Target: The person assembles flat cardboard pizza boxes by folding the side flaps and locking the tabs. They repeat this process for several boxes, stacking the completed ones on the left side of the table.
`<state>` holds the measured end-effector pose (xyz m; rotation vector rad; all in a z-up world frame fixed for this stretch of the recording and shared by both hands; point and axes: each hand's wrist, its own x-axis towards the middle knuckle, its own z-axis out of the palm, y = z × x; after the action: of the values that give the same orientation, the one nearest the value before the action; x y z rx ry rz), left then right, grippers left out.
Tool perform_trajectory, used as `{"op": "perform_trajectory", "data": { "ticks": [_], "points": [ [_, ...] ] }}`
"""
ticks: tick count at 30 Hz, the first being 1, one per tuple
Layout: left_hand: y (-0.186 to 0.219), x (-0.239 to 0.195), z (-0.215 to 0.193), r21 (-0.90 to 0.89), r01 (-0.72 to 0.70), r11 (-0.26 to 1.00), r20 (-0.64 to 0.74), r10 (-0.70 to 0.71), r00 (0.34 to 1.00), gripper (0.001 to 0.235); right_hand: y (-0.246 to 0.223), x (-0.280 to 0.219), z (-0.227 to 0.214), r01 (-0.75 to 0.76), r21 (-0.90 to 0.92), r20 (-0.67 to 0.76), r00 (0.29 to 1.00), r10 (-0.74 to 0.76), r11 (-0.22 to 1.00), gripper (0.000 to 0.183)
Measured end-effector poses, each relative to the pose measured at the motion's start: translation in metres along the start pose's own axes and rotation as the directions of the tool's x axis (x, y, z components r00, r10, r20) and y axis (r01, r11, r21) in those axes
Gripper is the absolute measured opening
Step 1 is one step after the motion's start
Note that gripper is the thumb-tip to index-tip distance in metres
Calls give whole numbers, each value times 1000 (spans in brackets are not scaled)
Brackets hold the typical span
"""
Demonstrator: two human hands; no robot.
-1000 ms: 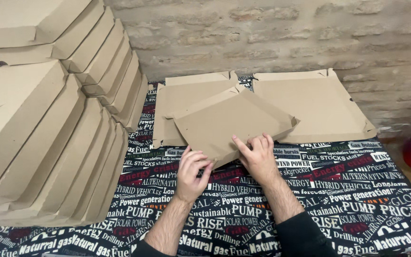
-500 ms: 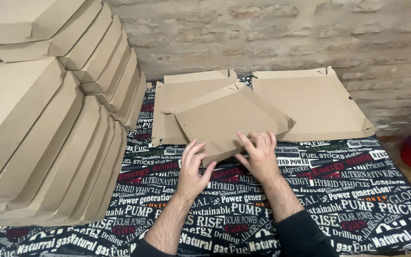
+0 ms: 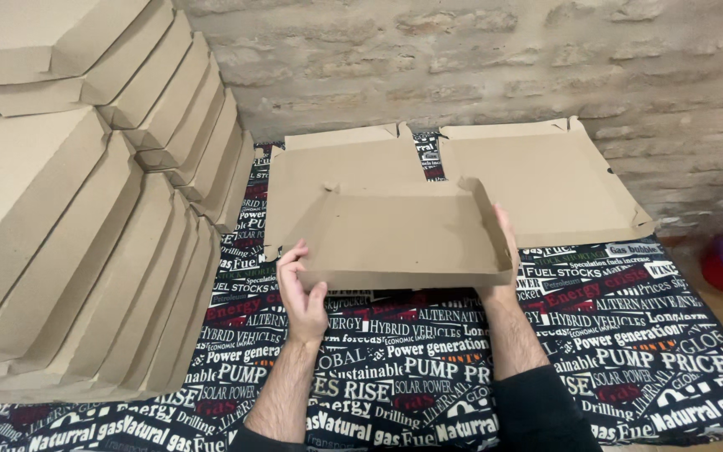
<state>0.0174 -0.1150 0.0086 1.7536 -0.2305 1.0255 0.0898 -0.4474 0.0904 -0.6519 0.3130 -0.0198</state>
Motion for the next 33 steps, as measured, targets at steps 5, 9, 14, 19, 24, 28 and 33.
{"op": "perform_trajectory", "data": {
  "ticks": [5,9,14,19,24,28,33],
  "points": [
    [1,8,3,-41,135,990,-148,-139,979,65,33,73,-71,863,-465,747,265,-610,-194,54],
    [8,8,3,171,151,974,-92,-137,986,74,42,66,-63,709,-377,861,31,-508,-596,46],
    [5,1,10,209,-40,977,216,-6,976,56,65,67,-58,717,-276,923,12,-384,-640,23],
    [-12,-10,17,216,-206,954,268,145,952,26,64,51,-50,758,-281,949,128,-287,-589,12],
    [-13,-15,19,143,-273,951,203,242,949,17,69,64,-64,740,-373,927,268,-263,-559,18],
    [-10,-15,16,167,-327,930,192,295,936,16,70,60,-63,743,-390,921,301,-249,-544,15],
    [-3,-13,15,138,-350,927,158,328,931,20,71,60,-63,751,-426,904,335,-264,-504,15]
  ]
}}
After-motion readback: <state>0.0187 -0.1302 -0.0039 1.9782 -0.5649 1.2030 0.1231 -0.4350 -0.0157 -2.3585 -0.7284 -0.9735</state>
